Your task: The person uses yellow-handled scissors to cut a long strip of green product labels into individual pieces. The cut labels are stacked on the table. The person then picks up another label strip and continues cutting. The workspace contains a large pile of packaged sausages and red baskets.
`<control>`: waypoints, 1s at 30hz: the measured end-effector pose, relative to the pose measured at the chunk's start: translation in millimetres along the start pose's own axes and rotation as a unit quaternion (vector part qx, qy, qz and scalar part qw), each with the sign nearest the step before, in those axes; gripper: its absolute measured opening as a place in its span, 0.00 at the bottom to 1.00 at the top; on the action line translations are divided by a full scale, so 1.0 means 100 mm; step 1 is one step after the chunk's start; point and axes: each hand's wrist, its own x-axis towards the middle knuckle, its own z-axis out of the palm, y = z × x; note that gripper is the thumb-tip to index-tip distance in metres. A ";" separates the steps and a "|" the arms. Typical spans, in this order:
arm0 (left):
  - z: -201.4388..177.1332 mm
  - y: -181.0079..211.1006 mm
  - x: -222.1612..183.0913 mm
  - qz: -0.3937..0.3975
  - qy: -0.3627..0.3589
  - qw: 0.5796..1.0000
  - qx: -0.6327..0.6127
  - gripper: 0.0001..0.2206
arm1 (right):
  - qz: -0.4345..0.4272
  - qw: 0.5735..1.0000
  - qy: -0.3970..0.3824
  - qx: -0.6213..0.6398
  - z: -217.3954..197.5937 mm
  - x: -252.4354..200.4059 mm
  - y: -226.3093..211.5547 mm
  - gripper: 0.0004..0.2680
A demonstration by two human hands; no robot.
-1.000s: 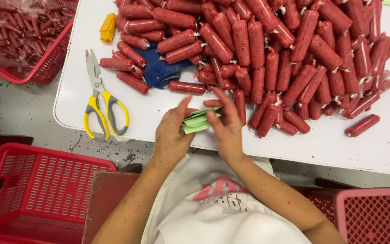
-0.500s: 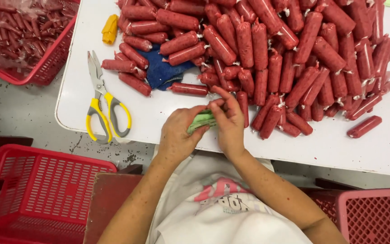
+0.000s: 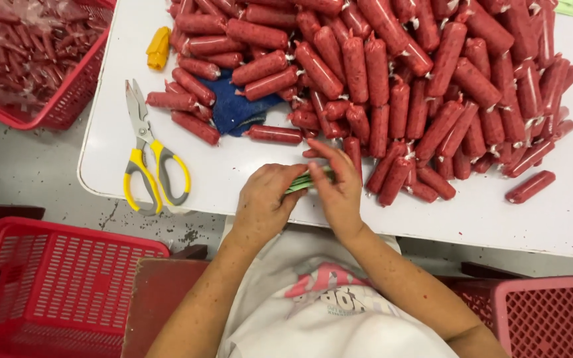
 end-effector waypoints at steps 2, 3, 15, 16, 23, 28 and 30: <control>-0.02 0.04 -0.03 -0.017 -0.008 1.000 -0.005 0.12 | 0.066 0.996 0.007 0.058 -0.03 -0.02 -0.03 0.13; -0.02 0.03 -0.04 -0.017 -0.007 1.000 -0.004 0.12 | 0.065 0.996 0.007 0.058 -0.04 -0.02 -0.06 0.13; -0.27 0.00 -0.06 -0.079 -0.037 0.994 -0.065 0.10 | 0.091 0.990 -0.010 0.103 0.03 -0.01 -0.09 0.14; -0.31 0.02 -0.03 -0.069 -0.048 0.996 -0.041 0.14 | 0.090 0.990 -0.012 0.104 0.04 0.01 -0.09 0.14; -0.26 0.11 -0.03 -0.106 -0.086 0.990 -0.016 0.31 | 0.060 0.996 -0.048 0.049 0.20 -0.07 -0.14 0.18; -0.32 0.13 -0.05 -0.147 -0.080 0.985 -0.053 0.38 | 0.014 0.998 -0.060 0.029 0.20 -0.09 -0.17 0.20; -0.32 0.14 -0.04 -0.145 -0.072 0.985 -0.054 0.39 | -0.019 0.998 -0.065 0.014 0.13 -0.10 -0.26 0.19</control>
